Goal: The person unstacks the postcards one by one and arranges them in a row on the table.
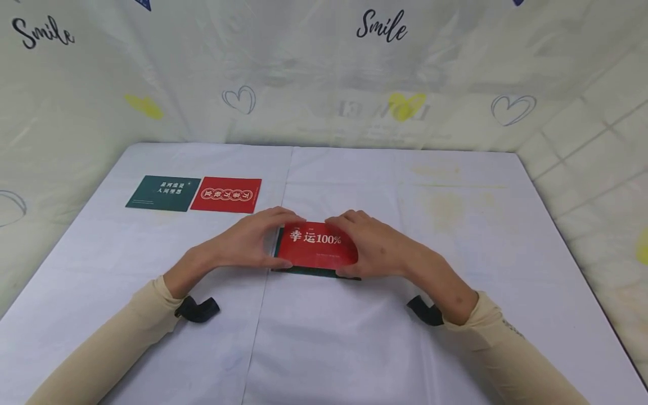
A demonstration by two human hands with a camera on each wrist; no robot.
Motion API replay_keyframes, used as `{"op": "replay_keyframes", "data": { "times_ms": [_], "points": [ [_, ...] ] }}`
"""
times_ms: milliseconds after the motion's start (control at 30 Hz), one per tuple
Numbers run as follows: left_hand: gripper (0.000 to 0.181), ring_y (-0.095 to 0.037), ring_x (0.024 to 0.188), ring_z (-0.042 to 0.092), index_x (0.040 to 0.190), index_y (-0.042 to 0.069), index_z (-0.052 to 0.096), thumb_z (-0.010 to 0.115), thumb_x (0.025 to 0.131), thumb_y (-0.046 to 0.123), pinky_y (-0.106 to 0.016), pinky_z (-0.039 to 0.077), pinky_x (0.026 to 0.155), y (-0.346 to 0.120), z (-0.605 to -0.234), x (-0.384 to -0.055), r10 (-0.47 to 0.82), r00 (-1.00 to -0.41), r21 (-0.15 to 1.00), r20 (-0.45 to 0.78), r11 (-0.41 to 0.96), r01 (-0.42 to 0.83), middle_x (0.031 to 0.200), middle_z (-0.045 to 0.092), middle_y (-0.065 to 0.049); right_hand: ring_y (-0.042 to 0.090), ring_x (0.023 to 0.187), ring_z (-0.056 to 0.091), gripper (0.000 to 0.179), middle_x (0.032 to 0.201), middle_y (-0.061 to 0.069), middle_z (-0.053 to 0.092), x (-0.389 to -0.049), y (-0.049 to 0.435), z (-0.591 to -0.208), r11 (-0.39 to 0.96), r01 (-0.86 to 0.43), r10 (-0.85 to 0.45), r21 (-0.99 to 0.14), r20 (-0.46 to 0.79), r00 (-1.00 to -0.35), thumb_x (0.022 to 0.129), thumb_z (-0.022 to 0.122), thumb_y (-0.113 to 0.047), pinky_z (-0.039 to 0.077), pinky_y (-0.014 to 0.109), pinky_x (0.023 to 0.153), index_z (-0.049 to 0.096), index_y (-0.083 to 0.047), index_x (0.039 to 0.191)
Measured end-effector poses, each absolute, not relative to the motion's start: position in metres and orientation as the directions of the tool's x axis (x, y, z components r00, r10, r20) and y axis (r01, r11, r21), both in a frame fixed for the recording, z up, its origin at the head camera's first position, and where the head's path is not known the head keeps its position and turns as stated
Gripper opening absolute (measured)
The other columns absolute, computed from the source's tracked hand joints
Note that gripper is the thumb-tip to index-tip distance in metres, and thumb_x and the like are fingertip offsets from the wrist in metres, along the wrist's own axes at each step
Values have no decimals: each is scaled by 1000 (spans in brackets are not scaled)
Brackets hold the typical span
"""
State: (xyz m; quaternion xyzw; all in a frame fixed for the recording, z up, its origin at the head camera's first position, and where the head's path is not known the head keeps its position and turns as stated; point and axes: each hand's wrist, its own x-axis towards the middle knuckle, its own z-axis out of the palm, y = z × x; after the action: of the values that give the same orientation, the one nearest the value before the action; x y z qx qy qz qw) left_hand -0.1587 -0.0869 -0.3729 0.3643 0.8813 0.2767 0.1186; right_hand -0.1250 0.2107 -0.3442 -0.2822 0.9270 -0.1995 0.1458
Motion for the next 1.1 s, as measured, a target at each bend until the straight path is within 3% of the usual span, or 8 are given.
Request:
{"op": "replay_keyframes", "data": {
  "times_ms": [400,600,1100],
  "points": [
    [87,-13,140,44,152,28,50,89,76,46,-39,59,101,-91,-371,-166,664,-748,591,12,599,541,152,48,5,22,135,49,93,147,2,53,-136,213,-340,718,-466,-578,-517,-68,-813,73,94,-32,63,43,91,47,-18,152],
    [88,-8,145,40,153,34,48,88,77,54,-39,59,101,-96,-370,-170,635,-772,613,12,606,507,155,45,7,24,134,50,96,148,4,52,-141,215,-340,683,-471,-578,-558,-17,-816,74,94,-28,63,47,92,43,-15,155],
    [85,-9,150,35,154,35,48,85,80,53,-42,60,101,-101,-362,-178,620,-785,633,-8,611,476,158,43,6,24,134,49,97,150,7,51,-149,215,-341,634,-523,-595,-570,74,-801,72,95,-24,63,48,93,43,-13,154]
  ]
}}
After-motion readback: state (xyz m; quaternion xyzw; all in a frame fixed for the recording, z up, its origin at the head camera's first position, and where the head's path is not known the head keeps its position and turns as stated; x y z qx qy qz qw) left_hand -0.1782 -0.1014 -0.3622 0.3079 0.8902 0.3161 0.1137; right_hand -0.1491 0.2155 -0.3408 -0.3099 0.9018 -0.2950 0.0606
